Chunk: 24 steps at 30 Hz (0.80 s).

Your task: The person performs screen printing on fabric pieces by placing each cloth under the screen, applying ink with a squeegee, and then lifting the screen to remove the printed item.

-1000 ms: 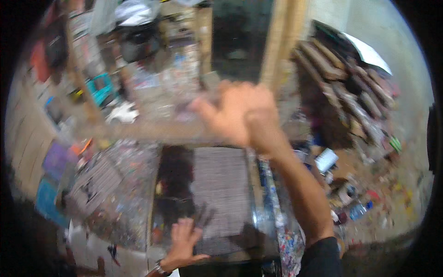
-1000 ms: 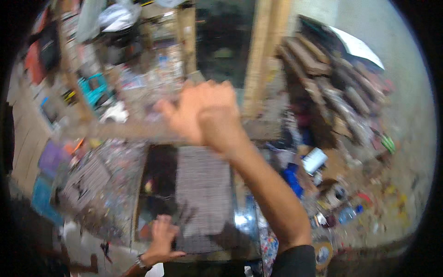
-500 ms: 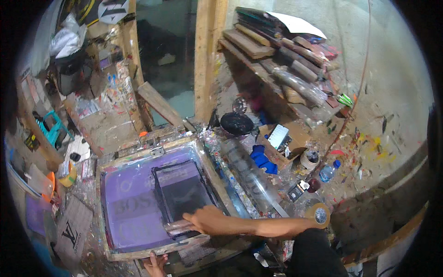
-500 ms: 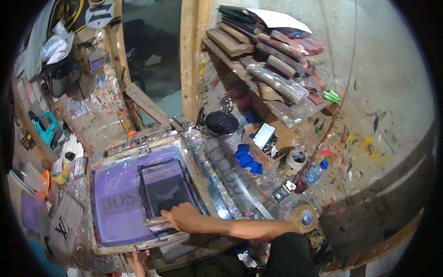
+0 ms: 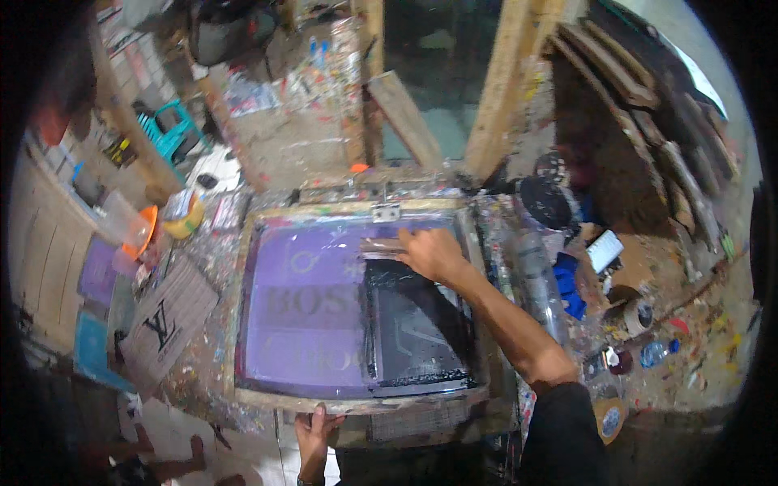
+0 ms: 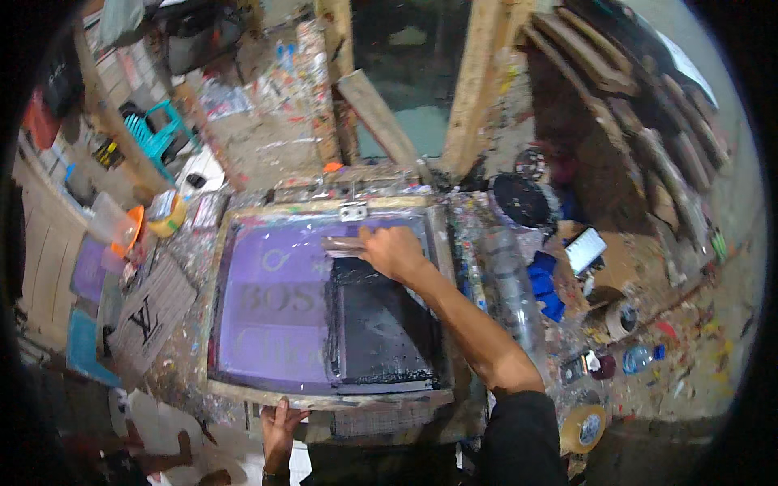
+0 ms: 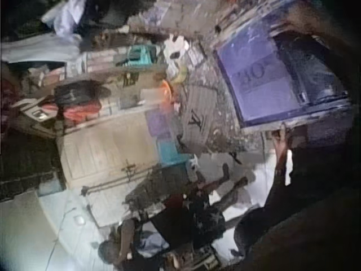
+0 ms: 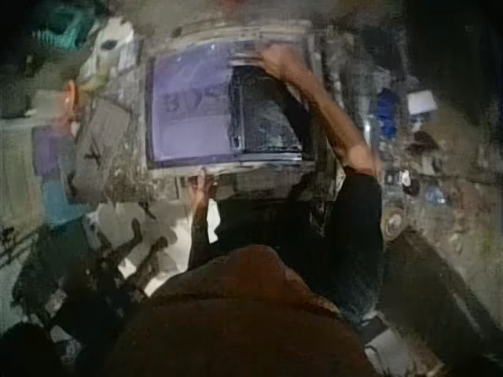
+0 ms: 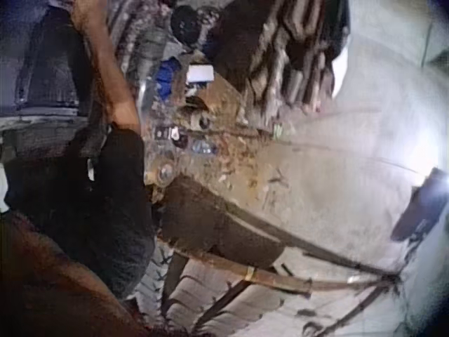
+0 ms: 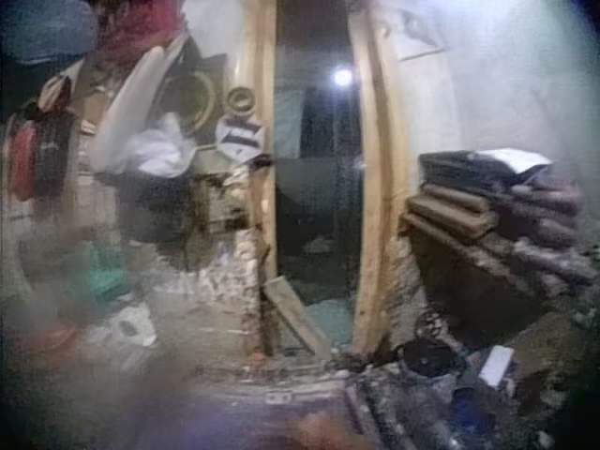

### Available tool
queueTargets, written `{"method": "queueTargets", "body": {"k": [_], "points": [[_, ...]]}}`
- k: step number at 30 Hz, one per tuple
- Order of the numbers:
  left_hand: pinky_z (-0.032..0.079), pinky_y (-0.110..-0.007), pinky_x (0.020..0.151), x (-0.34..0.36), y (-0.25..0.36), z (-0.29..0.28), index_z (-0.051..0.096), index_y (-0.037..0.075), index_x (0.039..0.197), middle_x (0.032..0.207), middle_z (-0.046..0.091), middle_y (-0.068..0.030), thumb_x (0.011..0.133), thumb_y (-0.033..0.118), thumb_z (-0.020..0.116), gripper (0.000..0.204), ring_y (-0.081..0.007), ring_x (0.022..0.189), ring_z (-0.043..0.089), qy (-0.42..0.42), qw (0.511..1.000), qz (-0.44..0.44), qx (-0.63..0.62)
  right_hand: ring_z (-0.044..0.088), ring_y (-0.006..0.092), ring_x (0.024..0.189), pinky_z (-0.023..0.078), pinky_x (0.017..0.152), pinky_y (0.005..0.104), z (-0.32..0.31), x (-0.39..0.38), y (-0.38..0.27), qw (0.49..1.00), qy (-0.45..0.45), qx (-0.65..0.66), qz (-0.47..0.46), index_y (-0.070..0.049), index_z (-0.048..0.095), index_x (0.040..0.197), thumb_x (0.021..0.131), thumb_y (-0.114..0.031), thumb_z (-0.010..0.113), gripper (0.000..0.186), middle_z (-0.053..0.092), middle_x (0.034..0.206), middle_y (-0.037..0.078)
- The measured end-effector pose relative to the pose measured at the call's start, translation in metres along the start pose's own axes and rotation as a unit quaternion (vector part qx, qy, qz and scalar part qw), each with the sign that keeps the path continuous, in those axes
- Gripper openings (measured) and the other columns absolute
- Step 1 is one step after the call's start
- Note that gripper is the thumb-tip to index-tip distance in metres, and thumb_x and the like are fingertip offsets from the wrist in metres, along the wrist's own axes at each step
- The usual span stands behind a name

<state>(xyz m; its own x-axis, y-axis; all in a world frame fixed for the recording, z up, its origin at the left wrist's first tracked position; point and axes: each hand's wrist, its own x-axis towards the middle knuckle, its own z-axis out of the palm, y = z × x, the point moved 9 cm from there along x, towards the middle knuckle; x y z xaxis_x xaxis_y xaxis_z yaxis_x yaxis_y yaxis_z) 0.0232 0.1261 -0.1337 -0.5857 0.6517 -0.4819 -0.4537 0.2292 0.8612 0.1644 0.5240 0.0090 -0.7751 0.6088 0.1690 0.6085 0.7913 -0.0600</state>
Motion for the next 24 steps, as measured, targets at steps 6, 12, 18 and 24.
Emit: {"method": "queueTargets", "body": {"k": [6,12,18,24], "points": [[0.061,-0.041,0.077,-0.009,0.002,-0.003,0.043,-0.004,0.115,0.099,0.06,-0.0151,0.097,0.027,0.065,0.042,-0.0284,0.084,0.07,0.017,1.0,0.01,-0.015,0.064,0.0246,0.053,0.049,0.047,0.0356,-0.017,-0.114,-0.091,0.995,0.094,-0.027,-0.035,-0.011,0.054,0.081,0.085,-0.051,0.07,0.044,0.06,0.064,0.006],[0.06,-0.04,0.075,-0.012,0.02,0.019,0.045,-0.001,0.118,0.1,0.06,-0.0111,0.101,0.029,0.06,0.037,-0.0268,0.084,0.07,-0.012,0.997,0.08,-0.003,0.069,0.0243,0.07,0.053,0.068,0.0424,-0.029,-0.199,-0.137,0.999,-0.024,0.015,-0.025,-0.009,0.056,0.088,0.08,-0.05,0.074,0.046,0.062,0.076,0.007],[0.059,-0.039,0.075,-0.039,0.082,0.021,0.044,0.0,0.108,0.097,0.063,-0.0156,0.103,0.03,0.056,0.032,-0.0288,0.081,0.071,-0.058,0.976,0.202,-0.051,0.051,0.0207,0.074,0.032,0.097,0.0542,-0.126,-0.204,-0.152,0.968,0.234,-0.046,0.073,-0.009,0.06,0.08,0.082,-0.059,0.069,0.051,0.052,0.076,0.003],[0.05,-0.041,0.09,-0.006,0.212,0.092,0.047,-0.004,0.124,0.109,0.062,-0.0128,0.097,0.012,0.059,0.034,-0.0219,0.101,0.061,-0.018,0.864,0.502,-0.033,0.055,0.0313,0.075,0.039,0.072,0.0434,-0.255,-0.105,-0.123,0.938,0.338,-0.075,0.005,-0.006,0.055,0.077,0.079,-0.062,0.069,0.057,0.055,0.076,0.011]]}}
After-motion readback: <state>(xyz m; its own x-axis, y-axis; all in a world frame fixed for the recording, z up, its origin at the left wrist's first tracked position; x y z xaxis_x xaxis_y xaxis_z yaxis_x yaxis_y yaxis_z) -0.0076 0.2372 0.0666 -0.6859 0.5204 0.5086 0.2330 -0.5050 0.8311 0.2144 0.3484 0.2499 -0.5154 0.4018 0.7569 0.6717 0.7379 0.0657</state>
